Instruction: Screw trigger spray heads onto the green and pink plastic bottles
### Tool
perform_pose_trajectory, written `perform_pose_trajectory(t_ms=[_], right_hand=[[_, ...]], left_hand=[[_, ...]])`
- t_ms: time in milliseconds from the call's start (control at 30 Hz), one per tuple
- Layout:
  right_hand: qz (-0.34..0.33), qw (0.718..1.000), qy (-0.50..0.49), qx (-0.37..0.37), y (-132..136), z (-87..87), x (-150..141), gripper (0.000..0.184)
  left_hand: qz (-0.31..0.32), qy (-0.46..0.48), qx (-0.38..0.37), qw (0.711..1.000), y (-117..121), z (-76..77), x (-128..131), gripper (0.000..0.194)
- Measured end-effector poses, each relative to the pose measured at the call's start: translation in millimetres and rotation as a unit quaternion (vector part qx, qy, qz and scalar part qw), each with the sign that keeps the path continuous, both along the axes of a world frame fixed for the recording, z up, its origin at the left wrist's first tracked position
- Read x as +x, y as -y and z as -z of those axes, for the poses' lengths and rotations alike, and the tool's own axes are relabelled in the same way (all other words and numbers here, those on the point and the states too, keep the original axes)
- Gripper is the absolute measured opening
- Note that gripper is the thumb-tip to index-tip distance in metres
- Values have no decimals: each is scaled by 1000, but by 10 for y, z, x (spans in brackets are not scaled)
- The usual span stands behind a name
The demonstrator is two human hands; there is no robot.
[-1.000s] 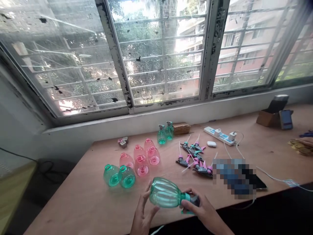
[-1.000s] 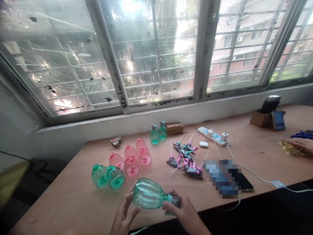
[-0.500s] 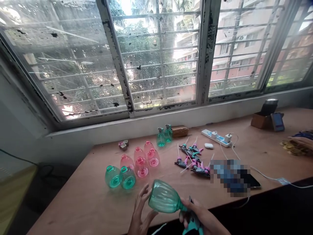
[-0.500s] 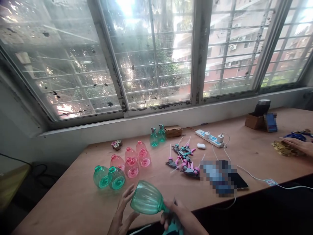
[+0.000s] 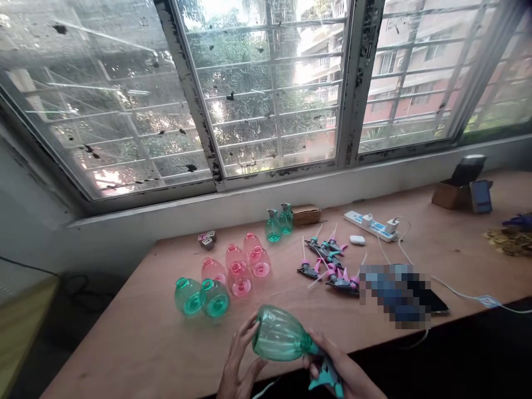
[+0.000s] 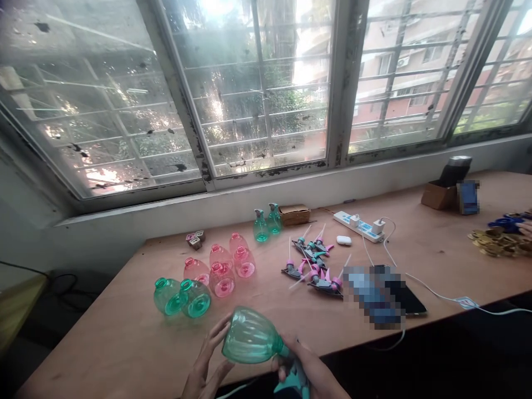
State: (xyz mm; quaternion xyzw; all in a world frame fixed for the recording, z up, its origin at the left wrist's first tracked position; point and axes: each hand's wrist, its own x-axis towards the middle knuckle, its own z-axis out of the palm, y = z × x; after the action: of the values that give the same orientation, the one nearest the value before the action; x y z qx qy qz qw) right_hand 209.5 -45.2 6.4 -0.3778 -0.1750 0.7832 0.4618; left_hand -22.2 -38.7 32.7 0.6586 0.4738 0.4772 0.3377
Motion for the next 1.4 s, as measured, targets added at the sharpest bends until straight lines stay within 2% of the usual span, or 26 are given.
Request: perform_pose_trajectory(t_ms=[67,133,233,267,333,400,433,467,500,533,600,633,700,767,833,867,933,967,1000,1033,1067,1133,1167,1233,1300,1400], right_hand=[[-4,998,29,47,-17,6,4,46],[-13,991,61,116,-30,7,-2,46],[-14,970,140,198,-13,-31,9,46],[-14,955,191,228,3,-61,25,43],[-36,899,316,302,41,-140,71,34],[-73,833,414,359,70,-218,113,26],[-84,816,434,372,75,-245,124,24],[-86,817,432,371,73,-261,125,25],[-78,837,407,357,64,-264,117,28],[-65,870,361,330,51,-255,101,32],[-56,940,235,242,22,-214,61,43],[-60,964,173,195,11,-191,45,46],[-75,984,92,133,9,-156,32,47],[-79,985,76,134,33,-155,49,45],[-68,973,121,183,71,-188,82,46],[-63,959,170,219,88,-210,99,44],[-57,909,289,296,110,-242,118,39],[-58,884,333,322,111,-241,115,35],[-61,874,350,331,106,-223,101,34],[-65,884,336,319,94,-189,78,35],[-68,909,294,288,78,-141,46,38],[-79,962,176,195,44,-23,-27,46],[-85,978,122,146,30,34,-60,50],[-90,991,60,77,15,121,-102,55],[-92,992,46,69,12,162,-105,56],[-75,984,86,134,4,175,-61,55]], left_hand=[[27,32,-23,999,5,-7,-20,54],[20,101,-43,994,2,27,-8,56],[-68,201,-80,974,-47,112,32,50],[-99,226,-108,963,-74,135,40,54],[-124,258,-197,938,-129,155,45,69],[-101,262,-303,911,-164,133,54,80],[-86,251,-341,902,-168,110,69,81],[-80,238,-359,899,-163,80,94,80],[-82,226,-351,905,-148,46,127,77],[-91,214,-318,919,-126,11,166,74],[-98,191,-190,958,-71,-58,238,67],[-86,178,-119,973,-46,-89,258,63],[-37,147,-25,988,-14,-140,248,58],[27,126,-19,991,-21,-160,180,68],[81,154,-84,981,-59,-139,101,87],[89,188,-134,969,-82,-117,74,93],[53,253,-232,938,-115,-68,67,93],[19,266,-265,927,-119,-52,83,86],[-15,258,-276,926,-113,-44,108,77],[-43,235,-265,934,-99,-46,137,69],[-61,204,-238,948,-78,-57,165,62],[-70,134,-144,978,-28,-96,203,55],[-66,106,-90,988,-4,-119,211,54],[-38,64,3,997,31,-159,197,53],[-13,34,44,998,41,-175,144,55],[32,35,-17,999,-3,-106,5,74]])
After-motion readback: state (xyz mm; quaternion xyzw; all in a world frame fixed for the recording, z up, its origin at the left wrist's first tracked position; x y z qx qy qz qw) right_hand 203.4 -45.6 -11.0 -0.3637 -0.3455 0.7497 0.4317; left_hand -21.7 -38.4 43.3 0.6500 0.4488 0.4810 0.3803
